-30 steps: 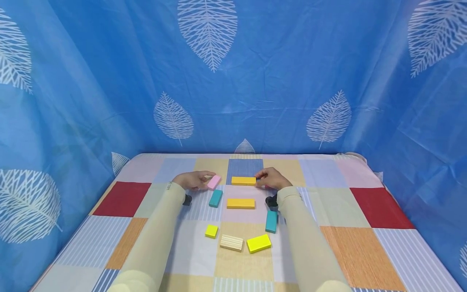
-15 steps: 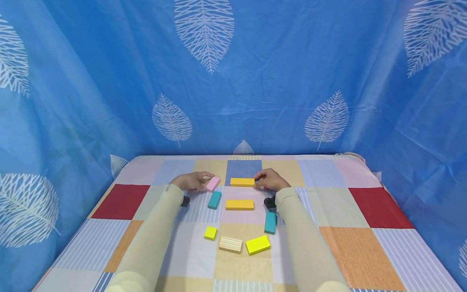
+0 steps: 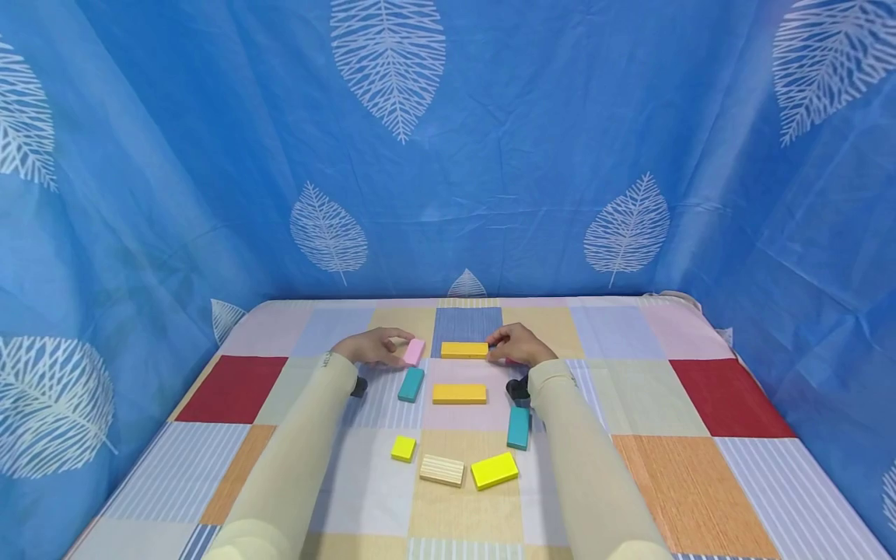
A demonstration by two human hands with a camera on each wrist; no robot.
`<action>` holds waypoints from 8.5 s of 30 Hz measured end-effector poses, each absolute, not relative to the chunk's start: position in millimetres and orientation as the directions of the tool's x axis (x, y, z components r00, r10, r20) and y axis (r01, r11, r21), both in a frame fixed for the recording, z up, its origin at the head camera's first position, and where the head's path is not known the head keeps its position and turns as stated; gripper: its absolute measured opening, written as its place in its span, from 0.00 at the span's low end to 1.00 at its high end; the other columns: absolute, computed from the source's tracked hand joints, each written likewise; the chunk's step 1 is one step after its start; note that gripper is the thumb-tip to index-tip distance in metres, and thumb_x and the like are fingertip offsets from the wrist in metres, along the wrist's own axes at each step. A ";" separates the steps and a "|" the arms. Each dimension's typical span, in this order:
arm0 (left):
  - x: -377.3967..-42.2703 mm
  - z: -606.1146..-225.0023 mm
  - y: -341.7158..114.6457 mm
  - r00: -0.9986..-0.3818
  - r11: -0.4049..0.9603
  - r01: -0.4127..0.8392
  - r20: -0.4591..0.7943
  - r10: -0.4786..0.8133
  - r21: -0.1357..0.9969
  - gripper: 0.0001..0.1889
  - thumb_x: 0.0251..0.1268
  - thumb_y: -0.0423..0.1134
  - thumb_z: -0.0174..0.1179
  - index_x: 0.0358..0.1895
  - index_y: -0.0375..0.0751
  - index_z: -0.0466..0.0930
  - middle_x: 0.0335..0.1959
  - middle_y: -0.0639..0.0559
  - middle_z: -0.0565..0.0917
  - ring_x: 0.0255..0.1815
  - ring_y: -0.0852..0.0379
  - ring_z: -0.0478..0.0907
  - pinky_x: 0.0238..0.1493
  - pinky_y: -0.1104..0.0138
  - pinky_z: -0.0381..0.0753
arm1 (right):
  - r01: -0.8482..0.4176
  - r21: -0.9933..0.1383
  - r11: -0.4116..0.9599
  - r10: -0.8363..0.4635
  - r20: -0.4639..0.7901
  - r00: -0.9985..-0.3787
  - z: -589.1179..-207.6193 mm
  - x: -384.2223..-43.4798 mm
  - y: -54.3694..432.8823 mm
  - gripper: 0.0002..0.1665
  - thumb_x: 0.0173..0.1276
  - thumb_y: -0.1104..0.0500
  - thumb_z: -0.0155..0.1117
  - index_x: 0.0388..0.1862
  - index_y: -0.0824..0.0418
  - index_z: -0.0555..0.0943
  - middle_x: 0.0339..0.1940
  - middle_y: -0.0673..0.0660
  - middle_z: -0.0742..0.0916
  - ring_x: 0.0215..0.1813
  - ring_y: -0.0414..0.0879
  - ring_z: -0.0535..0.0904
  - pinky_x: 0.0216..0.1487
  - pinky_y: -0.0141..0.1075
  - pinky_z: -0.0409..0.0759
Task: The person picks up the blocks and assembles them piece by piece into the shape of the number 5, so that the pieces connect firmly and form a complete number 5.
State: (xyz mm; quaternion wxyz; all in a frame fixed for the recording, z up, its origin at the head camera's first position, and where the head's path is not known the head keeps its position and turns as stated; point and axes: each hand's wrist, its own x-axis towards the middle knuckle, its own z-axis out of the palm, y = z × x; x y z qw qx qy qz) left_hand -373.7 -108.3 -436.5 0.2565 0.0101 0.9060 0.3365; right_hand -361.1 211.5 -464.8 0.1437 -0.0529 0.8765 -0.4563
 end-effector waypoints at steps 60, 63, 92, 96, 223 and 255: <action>-372.3 -438.2 -70.5 -0.861 0.756 -0.126 -0.449 0.238 0.643 0.32 0.64 0.42 0.80 0.70 0.52 0.80 0.44 0.46 0.74 0.28 0.55 0.67 0.32 0.68 0.69 | 0.026 -0.805 0.592 -0.233 -0.202 -0.951 -461.2 -362.9 215.7 0.25 0.68 0.66 0.75 0.62 0.73 0.82 0.43 0.58 0.84 0.42 0.47 0.75 0.45 0.33 0.78; -372.7 -439.8 -70.1 -0.862 0.750 -0.153 -0.457 0.217 0.644 0.31 0.63 0.41 0.81 0.69 0.53 0.81 0.52 0.45 0.77 0.36 0.54 0.71 0.37 0.67 0.72 | 0.002 -0.834 0.551 -0.268 -0.179 -0.947 -461.8 -362.4 220.8 0.26 0.68 0.67 0.74 0.63 0.75 0.81 0.45 0.59 0.85 0.42 0.47 0.75 0.45 0.32 0.78; -370.1 -441.8 -69.3 -0.874 0.739 -0.228 -0.467 0.132 0.634 0.31 0.60 0.38 0.81 0.68 0.55 0.83 0.53 0.45 0.78 0.46 0.51 0.74 0.38 0.68 0.72 | 0.086 -0.811 0.579 -0.227 -0.261 -0.938 -454.6 -341.8 277.5 0.25 0.73 0.64 0.71 0.64 0.74 0.81 0.62 0.69 0.85 0.59 0.58 0.78 0.70 0.57 0.75; -369.7 -443.1 -69.4 -0.874 0.735 -0.229 -0.467 0.133 0.639 0.31 0.60 0.39 0.82 0.67 0.55 0.83 0.53 0.45 0.79 0.48 0.50 0.75 0.39 0.66 0.73 | 0.085 -0.787 0.611 -0.210 -0.265 -0.941 -453.6 -340.9 274.0 0.22 0.72 0.64 0.72 0.61 0.72 0.83 0.60 0.68 0.86 0.56 0.58 0.78 0.68 0.56 0.77; -328.5 -441.5 -109.8 -0.901 0.461 0.046 -0.163 0.403 0.886 0.27 0.83 0.38 0.60 0.79 0.38 0.70 0.70 0.36 0.78 0.69 0.39 0.77 0.68 0.45 0.77 | -0.094 -0.912 0.400 -0.258 -0.014 -0.966 -447.5 -305.6 247.8 0.26 0.81 0.62 0.64 0.72 0.75 0.75 0.65 0.74 0.83 0.61 0.57 0.81 0.62 0.45 0.84; -300.8 -438.8 -118.2 -0.894 0.375 0.203 0.014 0.449 0.905 0.28 0.83 0.33 0.58 0.80 0.32 0.66 0.72 0.30 0.75 0.70 0.35 0.75 0.70 0.45 0.77 | -0.200 -0.941 0.273 -0.280 0.121 -0.952 -428.7 -280.0 223.5 0.23 0.81 0.67 0.62 0.70 0.78 0.75 0.63 0.79 0.81 0.58 0.61 0.83 0.55 0.28 0.82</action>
